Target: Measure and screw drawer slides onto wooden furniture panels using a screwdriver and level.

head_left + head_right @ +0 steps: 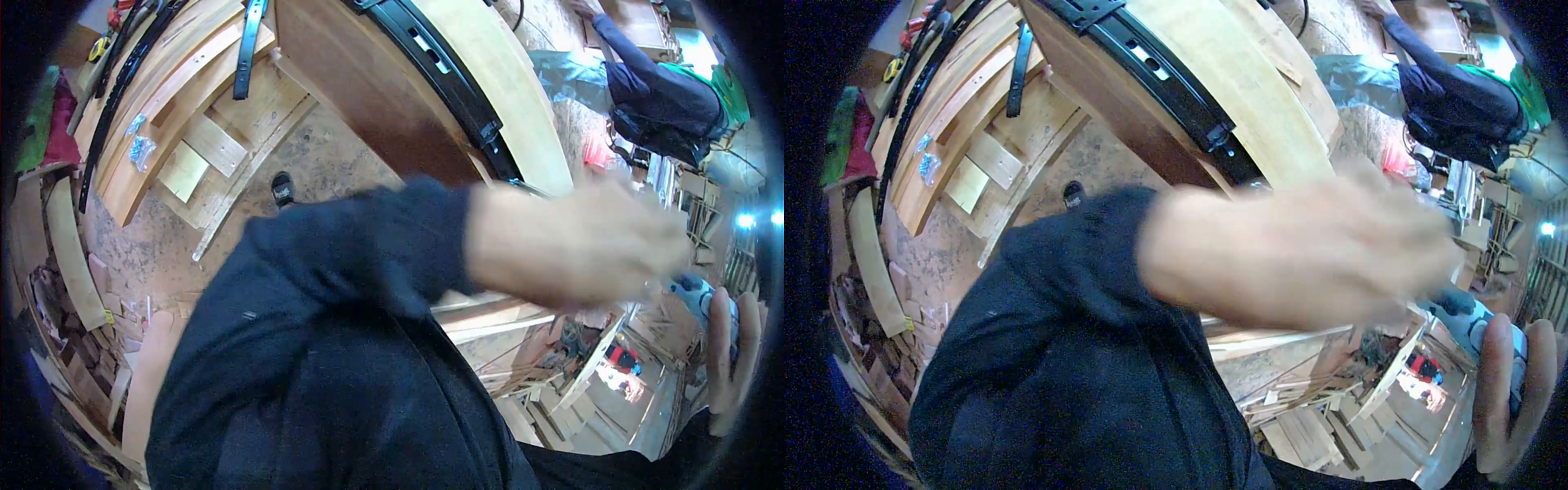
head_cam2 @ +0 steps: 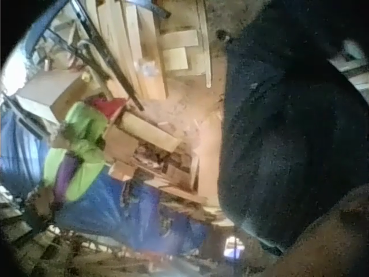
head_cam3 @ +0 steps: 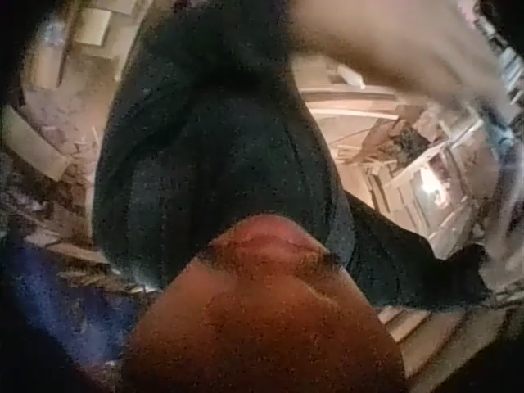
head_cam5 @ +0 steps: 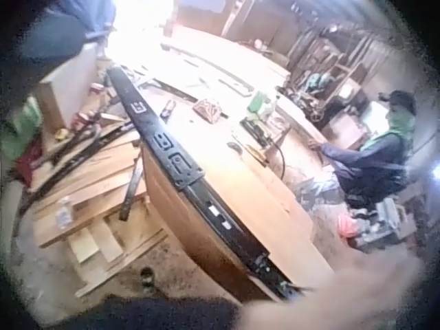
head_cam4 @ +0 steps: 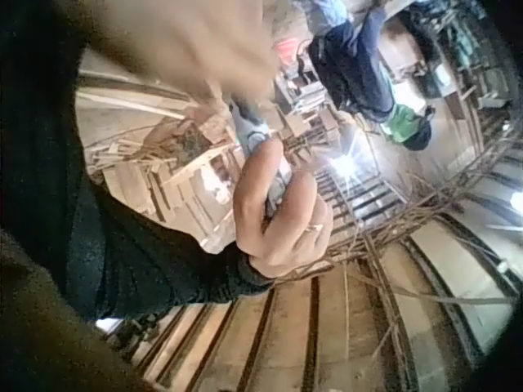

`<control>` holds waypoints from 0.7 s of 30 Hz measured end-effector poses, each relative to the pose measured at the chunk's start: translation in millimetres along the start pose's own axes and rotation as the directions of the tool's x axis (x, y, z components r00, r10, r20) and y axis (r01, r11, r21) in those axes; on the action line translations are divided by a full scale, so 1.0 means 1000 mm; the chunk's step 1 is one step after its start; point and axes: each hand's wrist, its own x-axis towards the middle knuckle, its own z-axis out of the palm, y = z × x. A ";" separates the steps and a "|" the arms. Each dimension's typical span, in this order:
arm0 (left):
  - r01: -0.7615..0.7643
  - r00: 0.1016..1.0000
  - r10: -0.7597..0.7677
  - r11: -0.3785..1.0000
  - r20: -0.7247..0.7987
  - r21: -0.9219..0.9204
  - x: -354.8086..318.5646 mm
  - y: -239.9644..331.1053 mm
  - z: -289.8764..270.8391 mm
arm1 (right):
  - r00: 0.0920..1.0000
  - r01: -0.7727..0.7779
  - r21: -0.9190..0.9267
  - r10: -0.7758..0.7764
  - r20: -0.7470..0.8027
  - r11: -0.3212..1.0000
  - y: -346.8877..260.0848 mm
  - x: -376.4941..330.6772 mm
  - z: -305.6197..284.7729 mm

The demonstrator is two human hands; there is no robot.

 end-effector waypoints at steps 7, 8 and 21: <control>0.064 0.660 -0.364 0.899 0.657 0.433 -0.039 -0.049 -0.105 | 0.994 -0.062 0.330 0.026 0.110 0.942 -0.007 -0.014 -0.024; 0.130 0.618 -0.391 0.906 0.682 0.402 -0.039 -0.049 -0.107 | 0.993 -0.077 0.381 0.036 0.113 0.921 -0.007 -0.011 -0.025; 0.073 0.642 -0.376 0.897 0.668 0.435 -0.036 -0.055 -0.102 | 0.859 -0.410 0.900 0.271 0.435 -0.144 -0.046 0.272 -0.197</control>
